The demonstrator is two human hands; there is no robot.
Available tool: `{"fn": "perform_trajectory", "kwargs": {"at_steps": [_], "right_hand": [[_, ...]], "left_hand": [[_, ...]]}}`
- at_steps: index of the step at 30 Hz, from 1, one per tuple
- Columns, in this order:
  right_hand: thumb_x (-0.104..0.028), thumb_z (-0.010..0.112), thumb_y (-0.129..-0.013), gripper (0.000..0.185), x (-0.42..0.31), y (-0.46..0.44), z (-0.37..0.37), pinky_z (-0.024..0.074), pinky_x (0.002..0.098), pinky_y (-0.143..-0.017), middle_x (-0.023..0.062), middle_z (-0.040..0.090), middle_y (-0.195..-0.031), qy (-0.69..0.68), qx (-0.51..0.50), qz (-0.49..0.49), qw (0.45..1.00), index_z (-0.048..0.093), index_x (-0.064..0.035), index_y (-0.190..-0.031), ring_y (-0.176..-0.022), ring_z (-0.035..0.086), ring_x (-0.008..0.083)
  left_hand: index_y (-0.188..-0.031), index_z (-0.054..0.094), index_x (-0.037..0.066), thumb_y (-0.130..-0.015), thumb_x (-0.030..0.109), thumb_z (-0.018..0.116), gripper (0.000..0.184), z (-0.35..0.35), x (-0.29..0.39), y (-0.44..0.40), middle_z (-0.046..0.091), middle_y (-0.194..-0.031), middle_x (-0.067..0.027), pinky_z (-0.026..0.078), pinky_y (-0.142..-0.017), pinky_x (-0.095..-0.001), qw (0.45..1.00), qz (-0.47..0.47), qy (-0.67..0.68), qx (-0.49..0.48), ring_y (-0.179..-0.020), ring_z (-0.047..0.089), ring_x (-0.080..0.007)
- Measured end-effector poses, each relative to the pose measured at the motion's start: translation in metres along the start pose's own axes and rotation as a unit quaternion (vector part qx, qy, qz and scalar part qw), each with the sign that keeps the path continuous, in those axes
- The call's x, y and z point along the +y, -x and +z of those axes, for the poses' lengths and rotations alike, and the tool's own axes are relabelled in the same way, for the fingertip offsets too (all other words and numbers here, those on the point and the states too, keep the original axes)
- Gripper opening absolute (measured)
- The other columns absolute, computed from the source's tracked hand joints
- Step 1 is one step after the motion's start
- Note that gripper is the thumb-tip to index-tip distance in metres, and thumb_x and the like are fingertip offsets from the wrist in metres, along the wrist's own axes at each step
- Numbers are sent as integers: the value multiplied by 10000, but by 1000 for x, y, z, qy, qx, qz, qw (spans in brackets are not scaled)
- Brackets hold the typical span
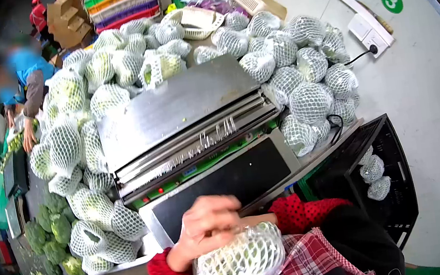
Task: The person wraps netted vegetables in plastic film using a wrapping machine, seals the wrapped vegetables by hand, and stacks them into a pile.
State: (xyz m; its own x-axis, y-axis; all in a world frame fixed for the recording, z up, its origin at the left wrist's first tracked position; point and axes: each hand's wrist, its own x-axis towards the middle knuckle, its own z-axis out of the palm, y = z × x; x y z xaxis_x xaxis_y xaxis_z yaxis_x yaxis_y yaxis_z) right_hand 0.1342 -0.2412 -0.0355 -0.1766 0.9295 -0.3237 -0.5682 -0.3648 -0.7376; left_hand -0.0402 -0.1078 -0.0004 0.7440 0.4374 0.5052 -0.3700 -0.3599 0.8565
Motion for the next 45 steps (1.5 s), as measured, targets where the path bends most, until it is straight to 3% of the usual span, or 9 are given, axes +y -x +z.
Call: {"fn": "perform_trajectory", "kwargs": {"at_steps": [7, 11, 15, 20, 24, 30, 33, 36, 45], "right_hand": [[-365, 501, -968, 452, -34, -21, -4, 471, 394, -903, 130, 621, -1132, -294, 15, 162, 942, 517, -30, -1271, -1031, 601, 227], [-475, 636, -851, 652, -60, -45, -35, 439, 421, -974, 137, 569, -1205, 228, 86, -156, 957, 462, -18, -1281, -1133, 538, 244], [-247, 672, -819, 373, -225, -104, -87, 504, 335, -800, 61, 630, -1028, 44, 173, -237, 955, 582, -18, -1100, -914, 610, 179], [-471, 806, -677, 889, -468, -196, -201, 461, 369, -888, 242, 572, -1116, 460, 522, -447, 563, 443, 139, -1212, -998, 578, 310], [-690, 652, -659, 1085, -557, -241, -329, 377, 418, -1015, 393, 497, -1230, 514, 648, -240, 509, 467, 239, -1189, -1207, 507, 400], [-423, 635, -833, 617, -543, -310, -321, 488, 429, -861, 239, 608, -1155, 804, 528, -191, 194, 519, -6, -1274, -1021, 615, 339], [-338, 707, -783, 575, -430, -389, -238, 518, 351, -745, 148, 686, -939, 647, 102, -188, 732, 546, -62, -1262, -761, 664, 307], [-340, 748, -755, 883, -316, -422, -159, 404, 346, -1020, 199, 320, -1483, 683, -190, -122, 694, 295, -29, -1446, -1327, 374, 260], [-132, 717, -800, 547, -320, -405, -45, 492, 245, -790, 70, 628, -1021, 481, -193, -210, 829, 520, -8, -1295, -863, 583, 82]], "left_hand": [[-1393, 293, -100, -639, 358, 864, 1051, -18, 47, 37, 482, -1351, -155, 357, -1055, -362, 904, -344, 252, 22, -1230, 484, -228], [-1360, 339, -59, -750, 96, 673, 713, 6, 0, -3, 538, -1262, -145, 364, -1023, -331, 920, -341, 153, 120, -1175, 504, -206], [-1286, 475, -17, -810, 213, 735, 589, -11, -9, -88, 577, -1229, -182, 426, -969, -344, 975, -221, -20, -17, -1145, 563, -272], [-1085, 624, -11, -809, 221, 735, 377, -65, -47, -109, 681, -980, -164, 528, -819, -355, 952, -255, -158, 64, -918, 677, -291], [-1049, 623, -17, -794, 166, 735, 333, -106, -66, -137, 661, -965, -179, 521, -778, -362, 913, -250, -278, 163, -893, 660, -308], [-1196, 522, -11, -798, 384, 707, 591, -195, -145, -206, 617, -1082, -195, 508, -781, -375, 830, -278, -430, 222, -917, 634, -323], [-1271, 448, -35, -745, 473, 727, 783, -219, -193, -225, 584, -1165, -235, 467, -897, -413, 802, -284, -512, 116, -1028, 603, -362], [-1231, 468, -69, -767, 487, 694, 758, -224, -241, -230, 582, -1156, -294, 444, -928, -414, 831, -375, -397, 106, -1068, 578, -401], [-1027, 628, -46, -904, 152, 610, 234, -243, -265, -276, 662, -845, -83, 484, -609, -261, 901, -175, -254, 306, -701, 592, -100]]}}
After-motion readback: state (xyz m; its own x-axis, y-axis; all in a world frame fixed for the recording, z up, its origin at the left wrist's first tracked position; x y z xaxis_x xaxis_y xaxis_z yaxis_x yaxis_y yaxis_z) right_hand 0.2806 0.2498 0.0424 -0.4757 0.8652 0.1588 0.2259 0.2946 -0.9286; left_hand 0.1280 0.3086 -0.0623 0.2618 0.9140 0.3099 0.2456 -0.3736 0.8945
